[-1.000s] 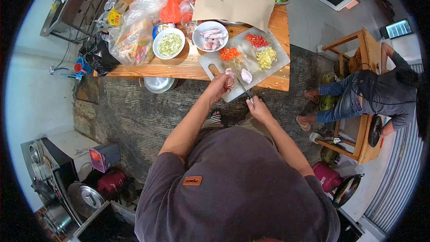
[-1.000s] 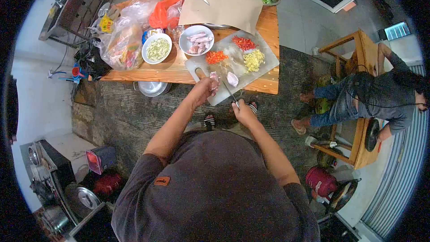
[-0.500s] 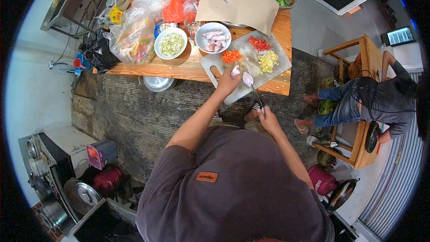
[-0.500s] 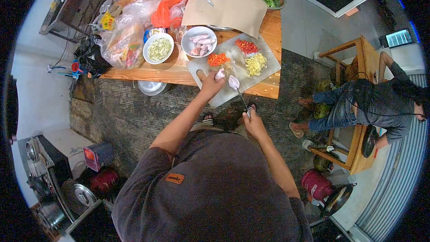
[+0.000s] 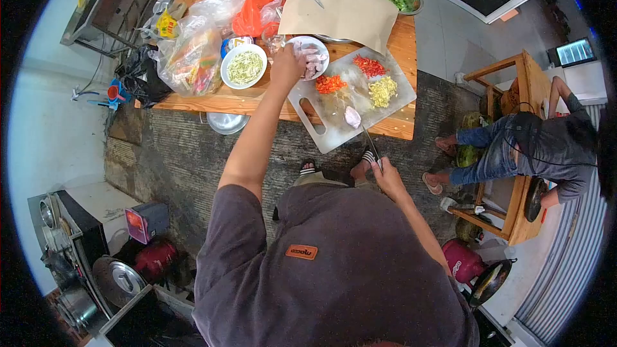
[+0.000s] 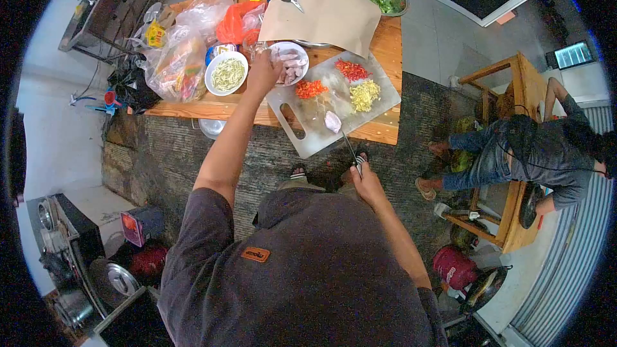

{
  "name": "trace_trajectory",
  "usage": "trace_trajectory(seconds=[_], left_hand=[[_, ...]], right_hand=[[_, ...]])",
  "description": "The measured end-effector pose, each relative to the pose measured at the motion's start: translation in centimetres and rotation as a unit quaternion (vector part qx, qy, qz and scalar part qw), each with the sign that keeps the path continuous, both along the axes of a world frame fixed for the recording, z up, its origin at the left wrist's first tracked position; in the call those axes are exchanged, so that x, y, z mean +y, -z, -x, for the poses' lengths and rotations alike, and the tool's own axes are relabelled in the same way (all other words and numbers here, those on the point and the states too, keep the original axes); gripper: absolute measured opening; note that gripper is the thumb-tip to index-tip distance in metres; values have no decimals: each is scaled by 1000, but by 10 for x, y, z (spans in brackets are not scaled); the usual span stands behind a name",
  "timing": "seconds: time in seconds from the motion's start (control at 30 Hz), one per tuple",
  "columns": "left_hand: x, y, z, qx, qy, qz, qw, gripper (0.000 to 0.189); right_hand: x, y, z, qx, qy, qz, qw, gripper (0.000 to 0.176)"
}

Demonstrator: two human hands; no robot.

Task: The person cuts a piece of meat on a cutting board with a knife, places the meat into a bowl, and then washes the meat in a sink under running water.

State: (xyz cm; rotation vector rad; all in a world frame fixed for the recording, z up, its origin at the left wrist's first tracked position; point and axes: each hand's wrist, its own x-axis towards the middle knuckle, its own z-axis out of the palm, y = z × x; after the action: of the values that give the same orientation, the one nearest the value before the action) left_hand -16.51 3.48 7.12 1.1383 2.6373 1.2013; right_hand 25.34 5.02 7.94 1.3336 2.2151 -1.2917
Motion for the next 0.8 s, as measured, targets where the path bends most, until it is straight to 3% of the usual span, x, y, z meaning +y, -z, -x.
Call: trace_trajectory(seconds=[0.1, 0.17, 0.3, 0.5, 0.67, 0.8], left_hand=[[2, 12, 14, 15, 1, 82, 997, 37], [0, 21, 15, 133, 21, 104, 985, 36], [-11, 15, -3, 137, 45, 153, 978, 40], [-7, 35, -3, 150, 61, 187, 969, 33], [2, 55, 9, 202, 54, 235, 949, 40], [11, 43, 5, 157, 49, 278, 947, 49]], right_hand=[[3, 9, -2, 25, -3, -34, 999, 44], [6, 11, -3, 30, 3, -32, 999, 44], [5, 7, -5, 38, 39, -31, 998, 44], [5, 11, -7, 35, 17, -21, 999, 43], [6, 19, -9, 43, 4, -29, 999, 41], [6, 4, -4, 34, 16, -30, 999, 41]])
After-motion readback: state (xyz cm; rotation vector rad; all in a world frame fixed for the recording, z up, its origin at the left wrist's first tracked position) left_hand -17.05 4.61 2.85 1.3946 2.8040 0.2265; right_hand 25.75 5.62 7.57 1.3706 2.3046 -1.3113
